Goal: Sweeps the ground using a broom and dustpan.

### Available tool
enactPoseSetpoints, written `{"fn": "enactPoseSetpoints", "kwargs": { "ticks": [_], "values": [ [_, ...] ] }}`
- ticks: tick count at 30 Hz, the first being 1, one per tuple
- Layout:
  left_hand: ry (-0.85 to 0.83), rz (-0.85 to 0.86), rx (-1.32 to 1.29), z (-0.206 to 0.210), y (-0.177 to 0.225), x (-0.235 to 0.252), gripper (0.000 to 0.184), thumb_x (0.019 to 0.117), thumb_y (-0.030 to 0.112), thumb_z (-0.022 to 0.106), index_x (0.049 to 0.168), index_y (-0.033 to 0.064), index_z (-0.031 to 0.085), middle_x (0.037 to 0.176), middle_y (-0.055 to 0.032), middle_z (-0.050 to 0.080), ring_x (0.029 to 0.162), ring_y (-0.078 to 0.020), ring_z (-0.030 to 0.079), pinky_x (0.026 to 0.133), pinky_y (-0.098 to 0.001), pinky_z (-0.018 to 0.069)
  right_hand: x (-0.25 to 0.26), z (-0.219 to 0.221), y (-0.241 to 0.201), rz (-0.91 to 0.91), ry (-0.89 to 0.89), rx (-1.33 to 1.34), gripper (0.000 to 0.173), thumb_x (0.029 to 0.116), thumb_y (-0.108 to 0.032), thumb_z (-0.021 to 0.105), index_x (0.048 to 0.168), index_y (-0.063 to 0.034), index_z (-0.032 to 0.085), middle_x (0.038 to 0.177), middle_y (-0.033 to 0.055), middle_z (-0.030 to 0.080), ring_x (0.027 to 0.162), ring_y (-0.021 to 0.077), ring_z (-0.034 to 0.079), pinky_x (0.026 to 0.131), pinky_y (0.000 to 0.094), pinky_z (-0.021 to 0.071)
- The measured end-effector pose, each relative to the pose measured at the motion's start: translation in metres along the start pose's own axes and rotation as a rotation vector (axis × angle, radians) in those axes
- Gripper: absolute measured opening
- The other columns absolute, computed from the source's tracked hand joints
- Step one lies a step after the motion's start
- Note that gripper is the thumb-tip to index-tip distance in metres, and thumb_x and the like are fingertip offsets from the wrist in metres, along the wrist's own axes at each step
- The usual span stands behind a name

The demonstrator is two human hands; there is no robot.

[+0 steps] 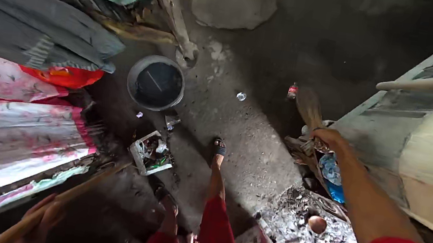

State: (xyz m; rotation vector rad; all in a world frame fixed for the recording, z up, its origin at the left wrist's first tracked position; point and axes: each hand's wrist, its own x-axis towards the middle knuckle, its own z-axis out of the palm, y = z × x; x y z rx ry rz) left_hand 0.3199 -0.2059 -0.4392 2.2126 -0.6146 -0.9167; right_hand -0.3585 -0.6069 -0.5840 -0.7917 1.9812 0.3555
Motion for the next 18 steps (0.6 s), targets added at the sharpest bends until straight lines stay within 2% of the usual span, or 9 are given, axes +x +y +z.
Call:
{"fn": "enactPoseSetpoints", "kwargs": {
  "ticks": [1, 3, 5, 7, 11, 13, 15, 17, 18],
  "values": [
    [0.001, -0.028, 0.006, 0.005, 0.01, 0.005, 0.057, 0.102, 0.031, 0.059, 0.142, -0.0065, 0.044, 0.125, -0.0113, 0.064, 0.099, -0.0089, 0.068, 0.083, -0.0308, 0.0606, 0.002, -0.002, 0.01, -0.033, -0.07, -0.028, 0.04, 0.0984, -0.013, 0.062, 0.134, 0.0035, 0.052, 0.11, 0.0198, 0.058, 0.086, 0.0228, 0.055, 0.079, 0.0428, 0.0489],
    [0.001, -0.089, 0.016, 0.012, 0.024, 0.014, 0.057, 0.1025, 0.029, 0.055, 0.145, -0.0065, 0.04, 0.123, -0.0126, 0.062, 0.096, -0.0082, 0.067, 0.082, -0.0301, 0.0595, -0.022, -0.008, 0.034, -0.087, -0.174, -0.028, 0.06, 0.0947, -0.008, 0.067, 0.149, -0.0013, 0.041, 0.125, 0.0272, 0.058, 0.099, 0.0327, 0.06, 0.086, 0.0517, 0.0513],
    [0.025, -0.13, 0.013, 0.015, 0.027, 0.019, 0.056, 0.1022, 0.029, 0.055, 0.144, -0.0059, 0.041, 0.116, -0.0107, 0.065, 0.089, -0.0069, 0.068, 0.079, -0.0283, 0.0597, -0.073, -0.018, 0.057, -0.093, -0.244, -0.041, 0.079, 0.0912, -0.003, 0.069, 0.159, -0.0101, 0.031, 0.135, 0.0305, 0.055, 0.108, 0.0404, 0.061, 0.091, 0.0569, 0.051],
    [0.05, -0.148, 0.008, 0.014, 0.023, 0.025, 0.057, 0.1, 0.031, 0.057, 0.143, -0.0051, 0.043, 0.112, -0.0098, 0.066, 0.086, -0.0068, 0.068, 0.075, -0.0273, 0.0596, -0.128, -0.034, 0.075, -0.079, -0.288, -0.068, 0.083, 0.0892, -0.001, 0.07, 0.161, -0.0139, 0.03, 0.131, 0.0311, 0.056, 0.099, 0.0394, 0.061, 0.083, 0.0559, 0.0516],
    [0.098, -0.181, -0.032, 0.019, 0.023, 0.027, 0.049, 0.1016, 0.023, 0.056, 0.141, -0.0046, 0.046, 0.114, -0.0131, 0.065, 0.085, -0.0086, 0.068, 0.073, -0.0272, 0.0583, -0.206, -0.051, 0.089, -0.056, -0.37, -0.088, 0.092, 0.0851, -0.001, 0.072, 0.163, -0.0197, 0.026, 0.103, 0.0201, 0.063, 0.063, 0.0204, 0.056, 0.058, 0.0381, 0.0496],
    [0.126, -0.201, -0.05, 0.021, 0.024, 0.025, 0.046, 0.1019, 0.02, 0.056, 0.14, -0.0051, 0.047, 0.116, -0.0155, 0.065, 0.086, -0.0108, 0.067, 0.074, -0.0284, 0.0571, -0.223, -0.047, 0.086, -0.082, -0.368, -0.047, 0.093, 0.0846, -0.002, 0.073, 0.163, -0.021, 0.026, 0.106, 0.0192, 0.063, 0.062, 0.0191, 0.056, 0.057, 0.0372, 0.0501],
    [0.153, -0.187, -0.038, 0.019, 0.02, 0.022, 0.044, 0.1015, 0.019, 0.057, 0.138, -0.0059, 0.05, 0.116, -0.016, 0.065, 0.088, -0.0104, 0.066, 0.076, -0.0279, 0.0561, -0.221, -0.024, 0.073, -0.127, -0.321, -0.016, 0.092, 0.0843, -0.004, 0.072, 0.163, -0.0221, 0.027, 0.117, 0.021, 0.062, 0.071, 0.0218, 0.058, 0.062, 0.0408, 0.0507],
    [0.18, -0.124, -0.008, 0.016, 0.014, 0.018, 0.044, 0.1011, 0.021, 0.06, 0.134, -0.0072, 0.053, 0.117, -0.0164, 0.065, 0.091, -0.0095, 0.064, 0.08, -0.0273, 0.0546, -0.213, 0.029, 0.048, -0.138, -0.299, 0.018, 0.095, 0.0886, -0.002, 0.069, 0.165, -0.0232, 0.017, 0.13, 0.0272, 0.057, 0.086, 0.0302, 0.061, 0.072, 0.0485, 0.0522],
    [0.193, -0.08, 0.011, 0.015, 0.011, 0.016, 0.044, 0.1006, 0.022, 0.062, 0.132, -0.0086, 0.055, 0.118, -0.0182, 0.065, 0.093, -0.0103, 0.063, 0.083, -0.0279, 0.0543, -0.21, 0.064, 0.033, -0.142, -0.29, 0.034, 0.095, 0.0909, -0.002, 0.065, 0.165, -0.0225, 0.011, 0.125, 0.0264, 0.057, 0.083, 0.0286, 0.059, 0.07, 0.0468, 0.0513]
  ]
}}
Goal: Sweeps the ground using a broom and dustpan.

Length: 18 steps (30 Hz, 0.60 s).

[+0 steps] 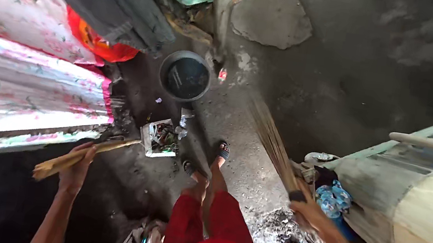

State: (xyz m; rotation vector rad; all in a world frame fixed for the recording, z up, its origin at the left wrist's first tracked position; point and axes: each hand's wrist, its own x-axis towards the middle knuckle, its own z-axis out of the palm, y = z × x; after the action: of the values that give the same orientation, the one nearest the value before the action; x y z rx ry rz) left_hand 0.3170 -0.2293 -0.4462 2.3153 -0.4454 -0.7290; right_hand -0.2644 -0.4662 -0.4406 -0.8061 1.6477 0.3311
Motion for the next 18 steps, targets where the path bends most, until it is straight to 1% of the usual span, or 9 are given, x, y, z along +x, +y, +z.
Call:
{"fn": "enactPoseSetpoints", "kwargs": {
  "ticks": [1, 3, 6, 7, 9, 11, 14, 17, 18],
  "values": [
    [0.017, 0.051, 0.01, 0.0, -0.002, -0.002, 0.044, 0.0999, 0.021, 0.063, 0.129, -0.0107, 0.056, 0.119, -0.0205, 0.065, 0.095, -0.0115, 0.063, 0.085, -0.0286, 0.0539, 0.015, 0.035, -0.012, -0.007, 0.001, 0.023, 0.094, 0.0925, -0.002, 0.063, 0.165, -0.021, 0.007, 0.122, 0.0256, 0.057, 0.083, 0.0274, 0.058, 0.069, 0.0454, 0.0509],
    [0.055, 0.132, 0.025, 0.001, -0.005, -0.005, 0.041, 0.0989, 0.018, 0.064, 0.124, -0.0138, 0.058, 0.118, -0.0225, 0.065, 0.101, -0.0125, 0.062, 0.091, -0.0276, 0.0511, 0.044, 0.107, -0.024, -0.019, -0.038, 0.075, 0.094, 0.0919, -0.002, 0.063, 0.165, -0.0181, 0.007, 0.127, 0.0278, 0.055, 0.092, 0.0314, 0.06, 0.075, 0.0487, 0.0521],
    [0.076, 0.186, -0.041, 0.001, -0.014, -0.001, 0.04, 0.0973, 0.011, 0.065, 0.123, -0.0186, 0.057, 0.128, -0.0296, 0.061, 0.12, -0.0225, 0.06, 0.106, -0.0339, 0.0465, 0.061, 0.197, -0.023, -0.004, -0.236, -0.05, 0.094, 0.0917, -0.007, 0.067, 0.164, -0.0153, 0.008, 0.124, 0.0276, 0.058, 0.089, 0.0299, 0.062, 0.076, 0.0469, 0.053],
    [0.08, 0.185, -0.086, 0.001, -0.019, 0.002, 0.038, 0.0972, 0.009, 0.065, 0.123, -0.0183, 0.056, 0.129, -0.029, 0.06, 0.121, -0.0226, 0.06, 0.106, -0.035, 0.0467, 0.061, 0.219, -0.019, 0.011, -0.322, -0.133, 0.094, 0.0925, -0.009, 0.068, 0.164, -0.0161, 0.007, 0.121, 0.0262, 0.058, 0.085, 0.0277, 0.062, 0.074, 0.0448, 0.0529],
    [0.095, 0.153, -0.165, -0.001, -0.034, 0.005, 0.037, 0.097, 0.01, 0.063, 0.124, -0.0137, 0.056, 0.128, -0.0237, 0.061, 0.115, -0.0186, 0.062, 0.1, -0.0351, 0.0509, 0.052, 0.247, -0.006, 0.04, -0.47, -0.262, 0.101, 0.0917, -0.008, 0.069, 0.165, -0.0192, 0.001, 0.13, 0.0283, 0.055, 0.09, 0.0299, 0.062, 0.078, 0.0457, 0.0533],
    [0.126, 0.083, -0.222, -0.004, -0.042, 0.007, 0.036, 0.0978, 0.011, 0.065, 0.127, -0.0088, 0.057, 0.128, -0.02, 0.062, 0.108, -0.0169, 0.063, 0.093, -0.0355, 0.0541, 0.032, 0.251, 0.001, 0.03, -0.544, -0.357, 0.102, 0.0918, -0.011, 0.071, 0.166, -0.0211, 0.001, 0.138, 0.0296, 0.052, 0.099, 0.0339, 0.063, 0.084, 0.0493, 0.053],
    [0.168, 0.051, -0.241, -0.012, -0.052, 0.008, 0.036, 0.0964, 0.012, 0.068, 0.126, -0.0068, 0.06, 0.125, -0.0206, 0.064, 0.105, -0.0206, 0.065, 0.092, -0.0397, 0.0547, -0.01, 0.223, -0.007, -0.004, -0.576, -0.445, 0.101, 0.0884, -0.009, 0.071, 0.166, -0.0217, 0.008, 0.148, 0.0285, 0.047, 0.12, 0.0398, 0.059, 0.096, 0.0566, 0.0497],
    [0.231, 0.034, -0.337, -0.025, -0.062, -0.002, 0.034, 0.0944, 0.013, 0.07, 0.122, -0.005, 0.062, 0.12, -0.0162, 0.066, 0.099, -0.0158, 0.065, 0.089, -0.0355, 0.0555, -0.054, 0.185, -0.021, -0.017, -0.543, -0.543, 0.105, 0.0833, -0.006, 0.074, 0.166, -0.025, 0.012, 0.142, 0.028, 0.052, 0.112, 0.0374, 0.063, 0.092, 0.0558, 0.0522],
    [0.252, 0.028, -0.375, -0.03, -0.067, -0.009, 0.033, 0.0939, 0.013, 0.069, 0.121, -0.0045, 0.062, 0.118, -0.0148, 0.067, 0.098, -0.0142, 0.066, 0.088, -0.034, 0.0561, -0.066, 0.171, -0.026, -0.021, -0.525, -0.557, 0.106, 0.082, -0.006, 0.075, 0.166, -0.0253, 0.013, 0.136, 0.0263, 0.056, 0.101, 0.0332, 0.065, 0.085, 0.0521, 0.0548]
  ]
}}
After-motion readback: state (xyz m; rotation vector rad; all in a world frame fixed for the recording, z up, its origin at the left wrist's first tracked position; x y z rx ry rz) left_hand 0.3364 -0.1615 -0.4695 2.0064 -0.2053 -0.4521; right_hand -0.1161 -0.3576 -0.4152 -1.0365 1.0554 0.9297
